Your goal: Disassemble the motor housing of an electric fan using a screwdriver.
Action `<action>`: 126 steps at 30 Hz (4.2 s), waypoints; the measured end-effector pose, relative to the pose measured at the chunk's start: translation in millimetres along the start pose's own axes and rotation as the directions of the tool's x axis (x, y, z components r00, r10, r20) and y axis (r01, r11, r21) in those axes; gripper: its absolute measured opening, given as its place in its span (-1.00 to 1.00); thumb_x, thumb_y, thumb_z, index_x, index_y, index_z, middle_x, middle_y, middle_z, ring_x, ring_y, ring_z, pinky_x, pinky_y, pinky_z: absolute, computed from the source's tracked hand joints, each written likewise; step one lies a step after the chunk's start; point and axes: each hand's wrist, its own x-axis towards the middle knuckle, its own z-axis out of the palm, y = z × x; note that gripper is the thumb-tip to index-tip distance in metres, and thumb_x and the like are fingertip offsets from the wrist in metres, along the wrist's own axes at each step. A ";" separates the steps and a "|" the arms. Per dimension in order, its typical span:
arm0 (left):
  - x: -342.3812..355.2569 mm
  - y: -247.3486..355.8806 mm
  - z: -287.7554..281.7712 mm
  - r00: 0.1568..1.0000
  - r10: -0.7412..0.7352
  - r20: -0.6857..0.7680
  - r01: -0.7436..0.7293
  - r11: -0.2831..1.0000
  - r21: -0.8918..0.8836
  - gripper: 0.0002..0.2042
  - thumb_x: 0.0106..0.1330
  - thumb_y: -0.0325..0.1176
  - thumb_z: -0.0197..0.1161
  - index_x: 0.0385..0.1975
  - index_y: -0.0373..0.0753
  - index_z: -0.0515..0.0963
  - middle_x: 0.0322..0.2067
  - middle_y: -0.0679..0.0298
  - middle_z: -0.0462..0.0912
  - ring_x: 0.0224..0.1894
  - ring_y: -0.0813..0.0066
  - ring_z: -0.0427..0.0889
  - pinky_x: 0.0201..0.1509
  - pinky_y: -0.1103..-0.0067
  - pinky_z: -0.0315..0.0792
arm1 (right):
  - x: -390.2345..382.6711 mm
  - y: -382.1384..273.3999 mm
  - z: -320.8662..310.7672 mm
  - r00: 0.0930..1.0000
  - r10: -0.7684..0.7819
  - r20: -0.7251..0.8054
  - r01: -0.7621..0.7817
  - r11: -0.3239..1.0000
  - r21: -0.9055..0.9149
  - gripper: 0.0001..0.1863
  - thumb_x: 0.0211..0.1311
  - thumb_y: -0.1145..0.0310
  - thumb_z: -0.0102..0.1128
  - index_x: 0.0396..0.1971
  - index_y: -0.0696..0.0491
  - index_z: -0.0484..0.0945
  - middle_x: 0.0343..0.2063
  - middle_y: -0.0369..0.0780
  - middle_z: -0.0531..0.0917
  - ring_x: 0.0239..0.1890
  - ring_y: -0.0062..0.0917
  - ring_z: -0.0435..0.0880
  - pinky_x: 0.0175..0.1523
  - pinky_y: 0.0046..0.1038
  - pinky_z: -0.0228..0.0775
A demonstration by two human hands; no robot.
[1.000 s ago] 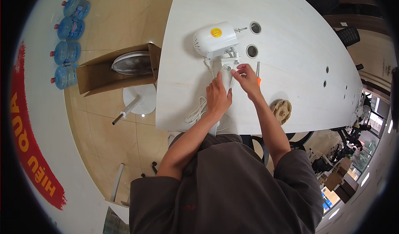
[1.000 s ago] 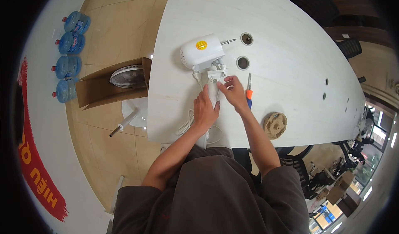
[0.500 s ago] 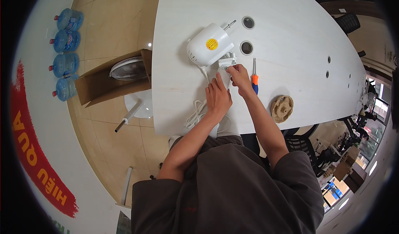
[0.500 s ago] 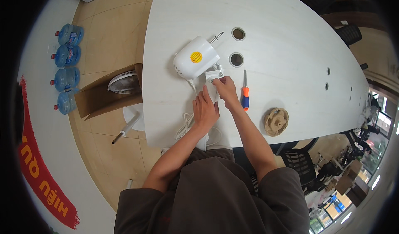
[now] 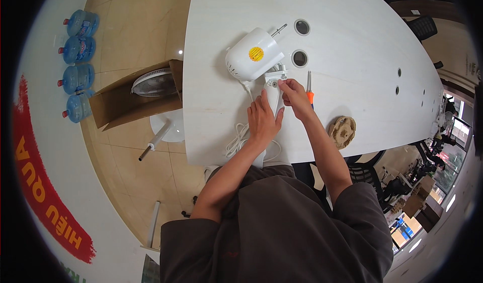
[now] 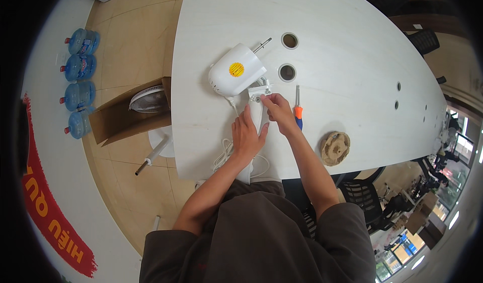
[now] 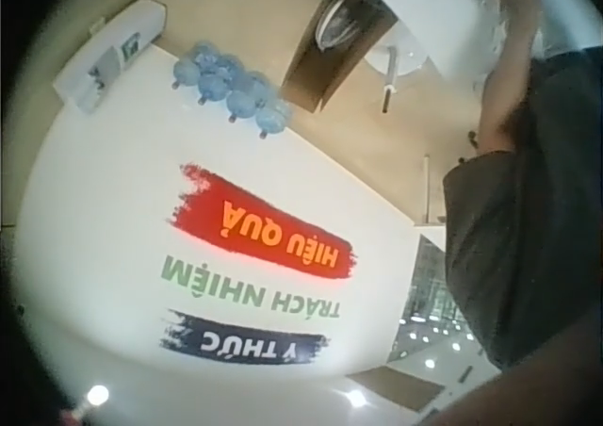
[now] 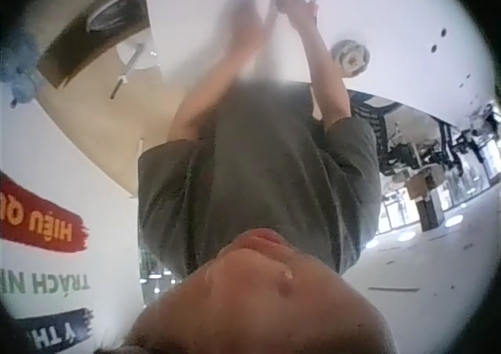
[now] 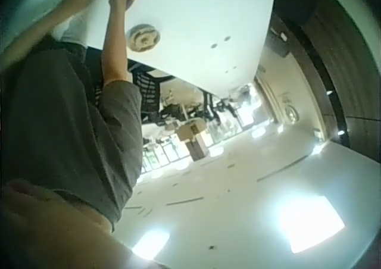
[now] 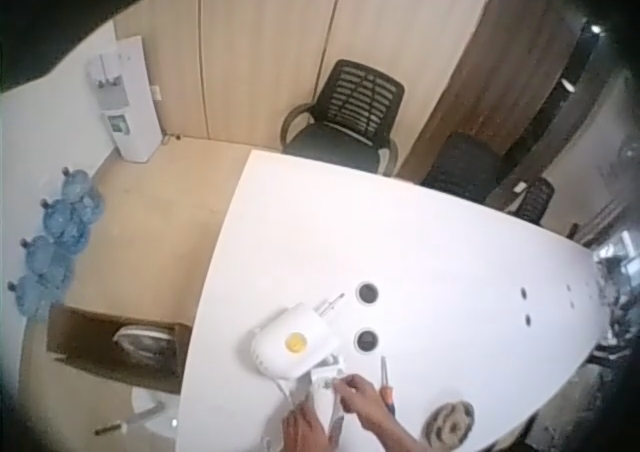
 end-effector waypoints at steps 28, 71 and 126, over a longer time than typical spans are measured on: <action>53.2 -19.1 -29.9 0.996 0.081 0.041 -0.063 0.943 -0.328 -0.70 0.31 -0.35 0.21 -0.06 -0.32 0.35 -0.18 0.04 0.43 -0.16 0.06 0.50 -0.08 0.28 0.41 | 1.7 23.4 -0.6 0.971 -0.069 0.229 -0.070 0.834 0.547 -0.66 0.44 0.05 0.03 -0.10 0.03 0.41 -0.37 -0.40 0.40 -0.45 -0.70 0.30 -0.42 -0.61 0.10; 32.3 -13.4 -19.2 0.974 0.068 -0.216 -0.128 0.951 -0.280 -0.56 0.08 -0.45 0.37 0.01 -0.32 0.49 0.01 -0.02 0.47 -0.08 0.02 0.60 -0.05 0.32 0.55 | 7.6 16.5 -9.0 0.980 -0.062 0.188 -0.084 0.729 0.679 -0.70 0.30 0.44 -0.02 -0.02 0.22 0.44 -0.22 -0.28 0.52 -0.32 -0.61 0.39 -0.24 -0.59 0.27; 23.4 -15.6 -16.4 0.940 0.041 -0.339 -0.180 0.904 -0.389 -0.50 0.00 -0.50 0.39 0.03 -0.32 0.48 0.02 -0.05 0.46 -0.05 0.02 0.52 -0.04 0.32 0.52 | 40.6 26.0 4.0 0.999 0.013 0.038 -0.032 0.847 0.531 -0.70 0.17 0.76 0.03 -0.07 0.30 0.51 -0.15 -0.06 0.64 -0.10 -0.31 0.65 0.12 -0.27 0.51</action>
